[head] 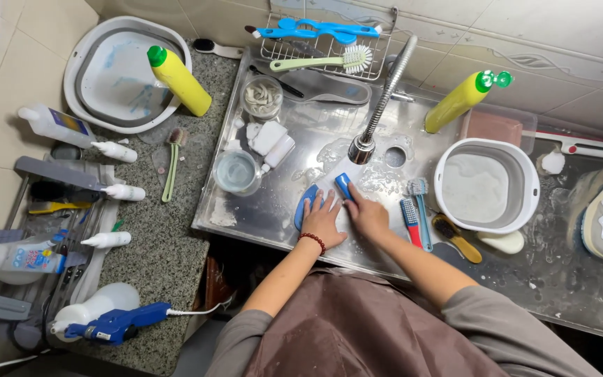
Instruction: The person cleans a white shoe insole in a kitchen sink. They rinse the insole under running water, apply liquid soap from a yellow bottle, and scrub it with a blue brush. The person rinses the insole again and continues scrubbing both sides before rinsing it thoroughly under the tap.
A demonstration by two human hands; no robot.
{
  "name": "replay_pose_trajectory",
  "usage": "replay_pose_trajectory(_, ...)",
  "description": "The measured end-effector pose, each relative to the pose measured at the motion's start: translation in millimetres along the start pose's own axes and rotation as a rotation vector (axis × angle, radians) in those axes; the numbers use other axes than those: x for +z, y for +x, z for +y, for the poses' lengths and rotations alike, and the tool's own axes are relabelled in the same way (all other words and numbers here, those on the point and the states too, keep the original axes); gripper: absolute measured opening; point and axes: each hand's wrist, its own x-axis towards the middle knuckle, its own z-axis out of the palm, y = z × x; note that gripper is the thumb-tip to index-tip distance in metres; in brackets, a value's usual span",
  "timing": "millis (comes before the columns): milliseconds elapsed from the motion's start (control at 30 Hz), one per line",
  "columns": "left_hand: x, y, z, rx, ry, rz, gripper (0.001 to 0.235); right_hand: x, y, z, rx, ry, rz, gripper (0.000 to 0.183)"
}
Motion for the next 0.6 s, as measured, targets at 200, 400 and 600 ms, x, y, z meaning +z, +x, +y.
replay_pose_trajectory(200,8,-1,0,0.01,0.023,0.004,0.095,-34,37,4,0.087,-0.026,0.02,0.051)
replay_pose_trajectory(400,-1,-4,11,-0.023,0.054,0.005,0.089,-40,40,23,0.198,-0.004,0.066,0.055)
replay_pose_trajectory(600,12,63,-11,-0.055,-0.088,0.22,0.063,-28,-10,24,0.132,0.034,-0.027,0.057)
